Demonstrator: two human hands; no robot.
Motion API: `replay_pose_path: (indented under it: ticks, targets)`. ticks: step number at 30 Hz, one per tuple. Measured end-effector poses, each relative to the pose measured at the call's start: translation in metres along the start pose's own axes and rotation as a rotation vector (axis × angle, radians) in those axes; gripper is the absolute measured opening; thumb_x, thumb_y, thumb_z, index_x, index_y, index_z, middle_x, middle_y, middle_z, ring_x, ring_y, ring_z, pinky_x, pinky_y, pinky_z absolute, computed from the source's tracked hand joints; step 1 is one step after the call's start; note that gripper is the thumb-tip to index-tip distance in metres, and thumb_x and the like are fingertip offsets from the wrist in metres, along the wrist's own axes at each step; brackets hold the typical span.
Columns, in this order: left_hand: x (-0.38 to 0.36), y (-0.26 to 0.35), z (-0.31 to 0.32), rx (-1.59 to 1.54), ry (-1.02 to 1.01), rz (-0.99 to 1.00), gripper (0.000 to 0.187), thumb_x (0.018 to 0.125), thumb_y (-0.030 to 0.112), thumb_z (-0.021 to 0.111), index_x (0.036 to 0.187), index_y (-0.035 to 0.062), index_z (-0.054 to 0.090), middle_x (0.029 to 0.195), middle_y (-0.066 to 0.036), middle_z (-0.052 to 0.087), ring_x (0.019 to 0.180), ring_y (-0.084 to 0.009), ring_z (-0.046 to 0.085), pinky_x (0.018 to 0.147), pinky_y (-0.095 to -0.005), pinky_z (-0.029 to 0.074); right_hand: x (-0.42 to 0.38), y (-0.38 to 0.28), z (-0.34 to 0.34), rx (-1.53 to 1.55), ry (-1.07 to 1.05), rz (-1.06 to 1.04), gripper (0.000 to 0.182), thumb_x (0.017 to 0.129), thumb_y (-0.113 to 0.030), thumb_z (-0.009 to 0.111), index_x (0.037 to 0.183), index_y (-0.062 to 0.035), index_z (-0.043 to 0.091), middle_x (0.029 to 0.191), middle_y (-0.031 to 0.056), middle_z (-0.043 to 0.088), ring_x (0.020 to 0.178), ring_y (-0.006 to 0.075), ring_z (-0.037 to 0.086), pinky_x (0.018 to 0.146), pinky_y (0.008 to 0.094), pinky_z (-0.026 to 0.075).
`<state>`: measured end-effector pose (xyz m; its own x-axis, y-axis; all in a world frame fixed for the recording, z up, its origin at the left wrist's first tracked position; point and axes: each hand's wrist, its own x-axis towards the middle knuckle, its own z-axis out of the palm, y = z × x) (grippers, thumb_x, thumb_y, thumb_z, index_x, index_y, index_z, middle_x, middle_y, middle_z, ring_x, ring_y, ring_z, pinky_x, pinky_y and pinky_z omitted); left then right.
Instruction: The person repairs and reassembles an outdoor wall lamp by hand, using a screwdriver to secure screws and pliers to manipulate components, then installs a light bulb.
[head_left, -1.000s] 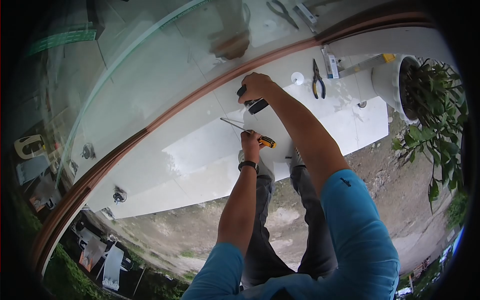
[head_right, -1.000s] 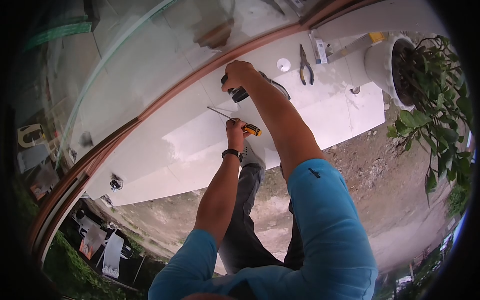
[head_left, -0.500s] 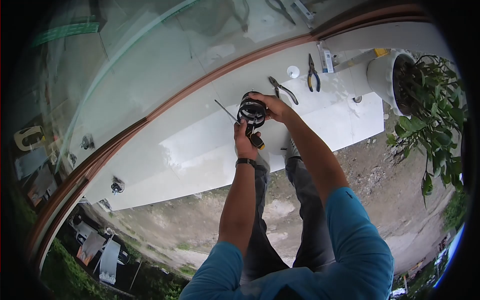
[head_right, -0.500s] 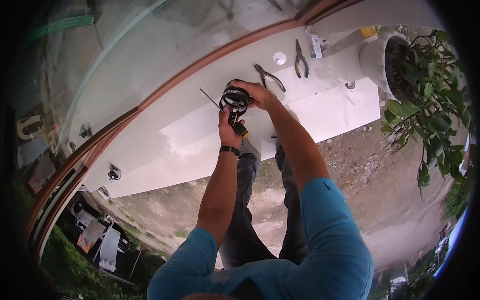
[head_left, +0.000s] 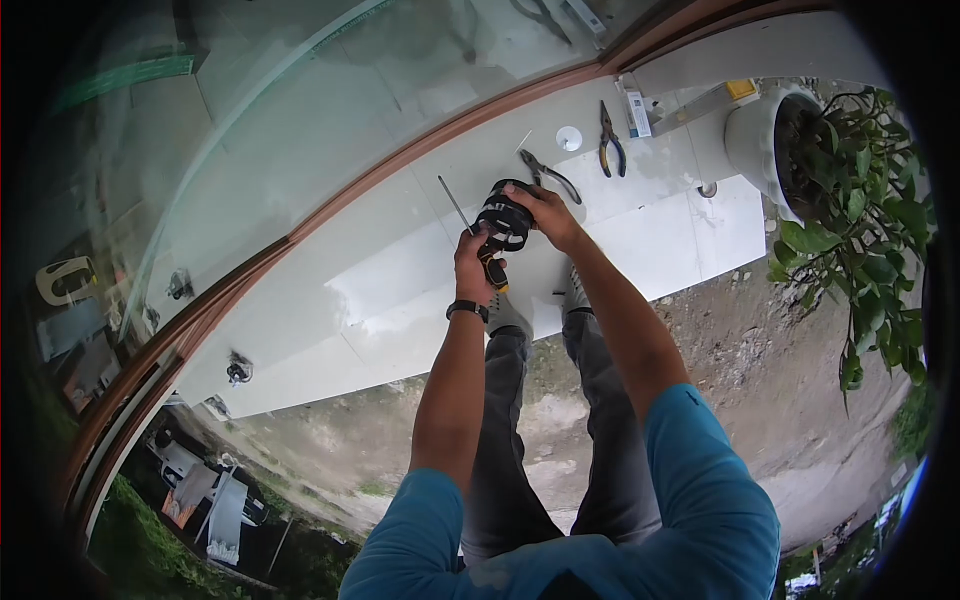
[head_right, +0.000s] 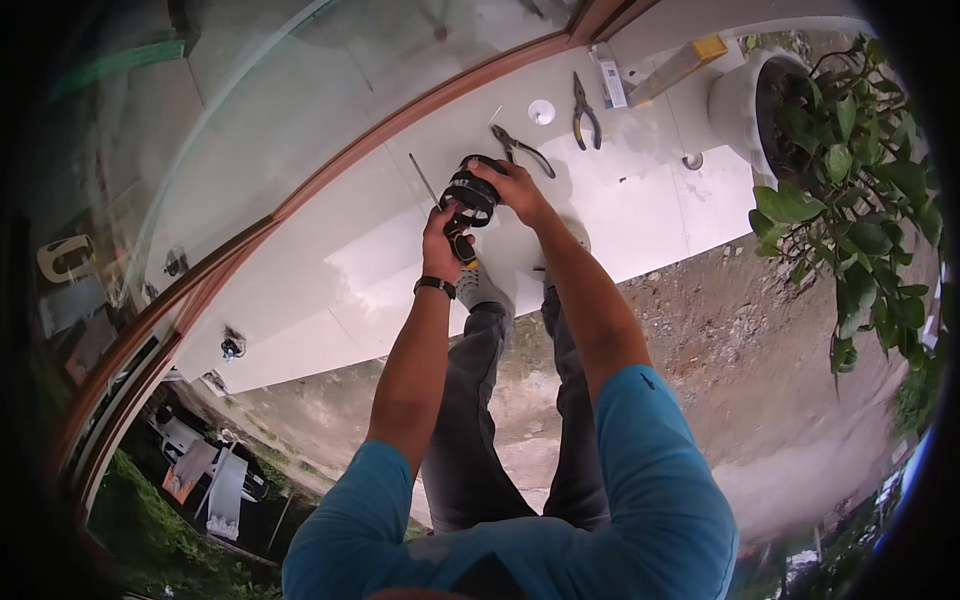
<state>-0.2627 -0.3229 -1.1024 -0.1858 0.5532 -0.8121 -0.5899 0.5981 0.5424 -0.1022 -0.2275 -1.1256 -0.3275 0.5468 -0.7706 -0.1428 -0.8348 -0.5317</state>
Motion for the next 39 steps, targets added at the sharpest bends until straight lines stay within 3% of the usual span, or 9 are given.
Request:
replay_pose_path:
  ticks: [8,13,18,24,28,29,33,34,39]
  targets:
    - [-0.065,0.020,0.032,-0.034,-0.106,0.068,0.019,0.097,0.017,0.066,0.115,0.0122,0.061,0.102,0.002,0.066,0.090,-0.0081,0.062,0.056,-0.0256,0.056,-0.074,-0.019,0.001,0.415,0.018,0.143,0.054,0.096,-0.054,0.067,0.126,-0.0094,0.064,0.109,0.0014,0.072,0.095,0.0102,0.068,0.083,0.0290,0.056]
    - [-0.153,0.067,0.067,0.040,-0.177,0.052,0.016,0.098,0.016,0.069,0.112,0.0133,0.062,0.102,0.003,0.067,0.084,-0.0061,0.064,0.054,-0.0240,0.055,-0.182,-0.073,0.018,0.403,0.115,0.057,0.054,0.096,-0.056,0.066,0.124,-0.0101,0.066,0.110,0.0022,0.072,0.098,0.0109,0.068,0.085,0.0284,0.056]
    - [-0.232,0.112,0.103,0.100,-0.278,0.119,0.027,0.098,0.013,0.068,0.124,0.0097,0.061,0.104,0.000,0.069,0.082,-0.0077,0.067,0.054,-0.0253,0.056,-0.285,-0.131,0.035,0.326,0.185,-0.051,0.055,0.095,-0.052,0.069,0.125,-0.0067,0.067,0.108,0.0041,0.072,0.093,0.0105,0.066,0.085,0.0271,0.054]
    - [-0.320,0.162,0.148,-0.013,-0.401,0.123,0.024,0.098,0.009,0.067,0.121,0.0090,0.060,0.103,-0.002,0.069,0.080,-0.0117,0.067,0.055,-0.0260,0.057,-0.390,-0.196,0.065,-0.020,0.326,-0.455,0.054,0.093,-0.040,0.075,0.125,0.0022,0.063,0.106,0.0070,0.068,0.092,0.0158,0.063,0.086,0.0284,0.050]
    - [-0.381,0.198,0.174,-0.075,-0.555,0.176,0.025,0.097,0.008,0.068,0.120,0.0093,0.058,0.104,-0.004,0.068,0.080,-0.0128,0.067,0.055,-0.0265,0.057,-0.472,-0.254,0.097,-0.270,0.394,-0.851,0.052,0.091,-0.031,0.075,0.128,0.0024,0.059,0.120,0.0130,0.058,0.104,0.0211,0.060,0.091,0.0324,0.049]
    - [-0.396,0.209,0.179,-0.093,-0.603,0.187,0.025,0.097,0.008,0.068,0.120,0.0094,0.058,0.105,-0.005,0.068,0.080,-0.0128,0.067,0.055,-0.0266,0.057,-0.493,-0.269,0.098,-0.483,0.440,-0.979,0.055,0.090,-0.029,0.076,0.131,0.0019,0.057,0.125,0.0150,0.053,0.109,0.0242,0.062,0.095,0.0346,0.050]
    - [-0.464,0.256,0.213,-0.159,-0.650,0.283,0.024,0.097,0.008,0.068,0.118,0.0089,0.057,0.107,-0.005,0.068,0.087,-0.0140,0.070,0.068,-0.0283,0.061,-0.581,-0.323,0.146,-0.420,0.385,-1.087,0.068,0.086,-0.030,0.078,0.138,0.0033,0.050,0.138,0.0168,0.042,0.125,0.0335,0.060,0.107,0.0430,0.048]
    - [-0.472,0.265,0.217,-0.181,-0.718,0.301,0.023,0.097,0.008,0.068,0.117,0.0088,0.057,0.109,-0.006,0.068,0.092,-0.0157,0.071,0.076,-0.0304,0.062,-0.592,-0.330,0.152,-0.432,0.395,-1.140,0.069,0.086,-0.031,0.079,0.138,0.0033,0.050,0.138,0.0169,0.042,0.126,0.0336,0.060,0.107,0.0431,0.048]
    - [-0.520,0.308,0.234,-0.203,-0.881,0.369,0.027,0.096,0.012,0.069,0.120,0.0097,0.058,0.116,-0.008,0.069,0.100,-0.0186,0.071,0.084,-0.0347,0.063,-0.645,-0.359,0.176,-0.574,0.473,-1.288,0.072,0.083,-0.032,0.081,0.138,0.0021,0.050,0.142,0.0191,0.044,0.127,0.0328,0.060,0.107,0.0423,0.049]
